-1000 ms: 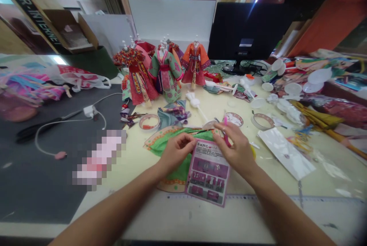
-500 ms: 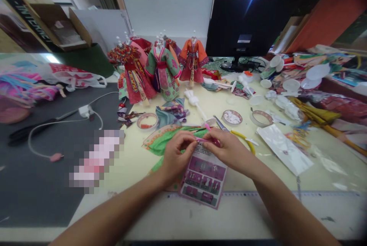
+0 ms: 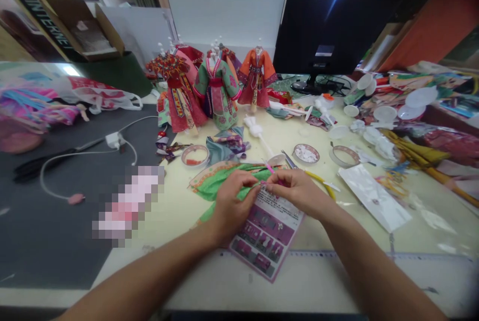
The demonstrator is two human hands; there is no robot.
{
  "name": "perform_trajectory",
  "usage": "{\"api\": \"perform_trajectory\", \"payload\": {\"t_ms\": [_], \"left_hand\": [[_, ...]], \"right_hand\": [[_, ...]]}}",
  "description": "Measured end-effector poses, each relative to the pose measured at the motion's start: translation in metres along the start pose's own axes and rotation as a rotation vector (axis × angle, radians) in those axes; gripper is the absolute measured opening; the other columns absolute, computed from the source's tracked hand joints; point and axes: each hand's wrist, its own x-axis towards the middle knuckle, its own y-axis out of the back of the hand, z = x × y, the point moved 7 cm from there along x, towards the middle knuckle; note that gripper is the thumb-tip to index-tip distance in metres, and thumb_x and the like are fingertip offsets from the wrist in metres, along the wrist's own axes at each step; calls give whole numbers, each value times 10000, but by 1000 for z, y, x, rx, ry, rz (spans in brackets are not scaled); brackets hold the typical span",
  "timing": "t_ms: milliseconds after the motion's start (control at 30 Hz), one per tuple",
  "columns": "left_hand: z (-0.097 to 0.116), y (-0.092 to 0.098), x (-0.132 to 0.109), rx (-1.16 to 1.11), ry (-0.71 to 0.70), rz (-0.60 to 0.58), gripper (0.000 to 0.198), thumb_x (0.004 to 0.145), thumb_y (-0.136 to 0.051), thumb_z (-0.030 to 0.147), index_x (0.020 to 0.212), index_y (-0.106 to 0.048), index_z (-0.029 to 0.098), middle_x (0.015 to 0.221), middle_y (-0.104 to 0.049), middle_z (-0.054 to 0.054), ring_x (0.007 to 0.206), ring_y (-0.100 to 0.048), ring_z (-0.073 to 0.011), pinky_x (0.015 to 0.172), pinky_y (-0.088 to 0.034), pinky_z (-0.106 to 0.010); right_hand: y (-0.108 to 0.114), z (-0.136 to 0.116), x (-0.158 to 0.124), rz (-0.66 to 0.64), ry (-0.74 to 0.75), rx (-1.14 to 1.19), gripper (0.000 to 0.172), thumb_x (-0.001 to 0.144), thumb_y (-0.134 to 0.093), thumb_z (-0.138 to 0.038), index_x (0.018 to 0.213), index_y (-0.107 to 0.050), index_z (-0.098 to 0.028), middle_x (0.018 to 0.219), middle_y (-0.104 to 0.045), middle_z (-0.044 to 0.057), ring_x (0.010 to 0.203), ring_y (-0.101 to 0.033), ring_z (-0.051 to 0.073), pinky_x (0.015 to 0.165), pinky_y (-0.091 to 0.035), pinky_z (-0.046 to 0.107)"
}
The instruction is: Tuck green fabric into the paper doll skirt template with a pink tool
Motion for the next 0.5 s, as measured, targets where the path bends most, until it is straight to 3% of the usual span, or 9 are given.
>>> {"api": "perform_trajectory", "payload": {"t_ms": [67, 133, 300, 500], "left_hand": [[15, 0, -3, 201, -248, 16, 43, 789, -606, 153, 822, -627, 170, 817, -612, -42, 798, -556, -156, 741, -470, -312], [20, -3, -6, 340, -355, -11, 71, 793, -596, 139, 843, -637, 168, 798, -625, -48, 778, -550, -165, 737, -462, -331], [21, -7, -6, 468, -367, -57, 108, 816, -573, 171, 898, -643, 171, 830, -672, -60, 798, -582, -190, 765, -458, -360], [21, -9, -4, 428, -335, -80, 121, 829, -555, 172, 896, -656, 168, 854, -697, -63, 806, -606, -192, 764, -465, -359]], "right_hand": [[-1, 6, 0, 20, -22, 54, 230, 752, -576, -381, 680, -614, -166, 574, -510, -30, 527, -433, 86, 490, -325, 215], [-2, 10, -1, 36, -38, 99, 222, 738, -581, -374, 677, -619, -164, 584, -513, -27, 543, -435, 89, 500, -339, 216], [-2, 13, -3, 58, -50, 156, 212, 731, -584, -370, 678, -622, -168, 612, -541, -17, 578, -466, 102, 514, -372, 221], [-5, 16, -2, 83, -46, 196, 229, 729, -585, -383, 690, -621, -160, 615, -548, -14, 579, -473, 104, 520, -381, 227]]}}
